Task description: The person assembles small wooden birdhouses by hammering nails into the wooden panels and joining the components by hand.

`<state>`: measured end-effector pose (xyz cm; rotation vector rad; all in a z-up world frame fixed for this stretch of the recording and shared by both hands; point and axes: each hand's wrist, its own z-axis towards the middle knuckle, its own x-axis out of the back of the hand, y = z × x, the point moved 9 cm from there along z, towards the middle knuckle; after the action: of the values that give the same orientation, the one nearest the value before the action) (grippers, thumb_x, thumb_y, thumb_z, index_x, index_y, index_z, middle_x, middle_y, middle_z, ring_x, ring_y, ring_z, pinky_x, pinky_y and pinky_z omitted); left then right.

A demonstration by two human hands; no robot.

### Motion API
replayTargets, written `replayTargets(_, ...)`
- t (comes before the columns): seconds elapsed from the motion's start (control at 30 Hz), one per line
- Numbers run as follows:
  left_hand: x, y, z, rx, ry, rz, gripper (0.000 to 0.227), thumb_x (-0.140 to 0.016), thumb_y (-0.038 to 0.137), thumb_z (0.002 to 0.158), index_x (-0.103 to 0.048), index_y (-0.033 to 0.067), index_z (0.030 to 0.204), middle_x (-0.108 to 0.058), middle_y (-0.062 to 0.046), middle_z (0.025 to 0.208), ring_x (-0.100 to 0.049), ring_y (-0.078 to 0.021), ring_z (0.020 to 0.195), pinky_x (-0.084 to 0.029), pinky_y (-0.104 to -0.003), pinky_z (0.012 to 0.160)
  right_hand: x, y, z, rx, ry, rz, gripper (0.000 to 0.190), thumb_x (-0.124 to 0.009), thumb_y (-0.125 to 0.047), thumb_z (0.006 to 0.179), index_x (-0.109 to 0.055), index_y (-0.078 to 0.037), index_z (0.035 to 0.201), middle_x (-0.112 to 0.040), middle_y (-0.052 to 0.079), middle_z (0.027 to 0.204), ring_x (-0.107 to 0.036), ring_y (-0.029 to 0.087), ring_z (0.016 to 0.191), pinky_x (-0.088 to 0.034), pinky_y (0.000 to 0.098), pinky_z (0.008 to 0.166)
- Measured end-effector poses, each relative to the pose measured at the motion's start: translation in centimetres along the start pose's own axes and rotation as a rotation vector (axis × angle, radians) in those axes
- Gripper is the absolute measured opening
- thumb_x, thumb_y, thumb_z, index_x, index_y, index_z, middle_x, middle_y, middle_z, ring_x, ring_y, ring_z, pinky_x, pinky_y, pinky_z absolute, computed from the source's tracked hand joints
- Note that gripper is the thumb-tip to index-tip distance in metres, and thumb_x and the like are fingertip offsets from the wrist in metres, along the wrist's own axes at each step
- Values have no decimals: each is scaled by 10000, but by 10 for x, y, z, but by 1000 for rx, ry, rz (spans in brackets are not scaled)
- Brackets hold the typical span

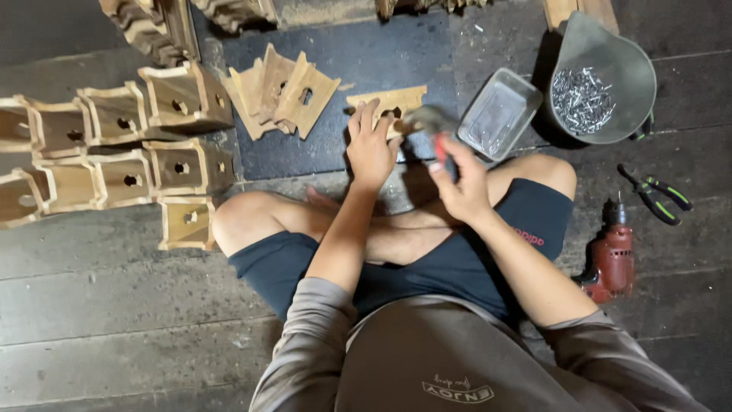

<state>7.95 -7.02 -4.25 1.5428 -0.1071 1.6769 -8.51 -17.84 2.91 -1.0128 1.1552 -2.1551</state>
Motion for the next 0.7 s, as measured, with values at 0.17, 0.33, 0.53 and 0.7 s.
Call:
replayTargets(0.17, -6, -2, 5, 21, -18, 6, 476, -887, 331, 752, -697, 208, 1171, -454, 41, 1479, -374, -262, 1449, -657, -446, 874, -6, 8, 14, -49, -72, -39, 434, -737, -133, 955, -640, 15, 1351, -662, 209, 1226, -627, 361, 1111, -494, 475, 955)
replayTargets(0.33, -2, -1, 1, 39, -4, 28, 463, -892, 320, 747, -695, 218, 1153, -446, 62, 1481, -373, -244, 1453, -659, -436, 870, 14, -7, 8, 107, 165, 48, 384, -702, -43, 973, -620, 78, 1328, -666, 152, 720, -681, 208, 544, -555, 307, 570)
replayTargets(0.53, 0, -1, -6, 47, -24, 38, 449, -876, 357, 762, -690, 229, 1150, -453, 61, 1473, -383, -243, 1445, -659, -410, 857, 1, -1, 0, 41, 51, -51, 390, -711, -110, 983, -653, 62, 1329, -642, 274, 1352, -593, 374, 1266, -470, 456, 1073)
replayTargets(0.7, 3, 2, 0, 30, -21, 26, 467, -889, 314, 745, -681, 211, 1150, -445, 45, 1483, -384, -259, 1439, -653, -430, 886, -22, 30, -1, -54, -10, 33, 365, -721, -54, 959, -653, 66, 1297, -652, 265, 1345, -596, 376, 1266, -484, 482, 1056)
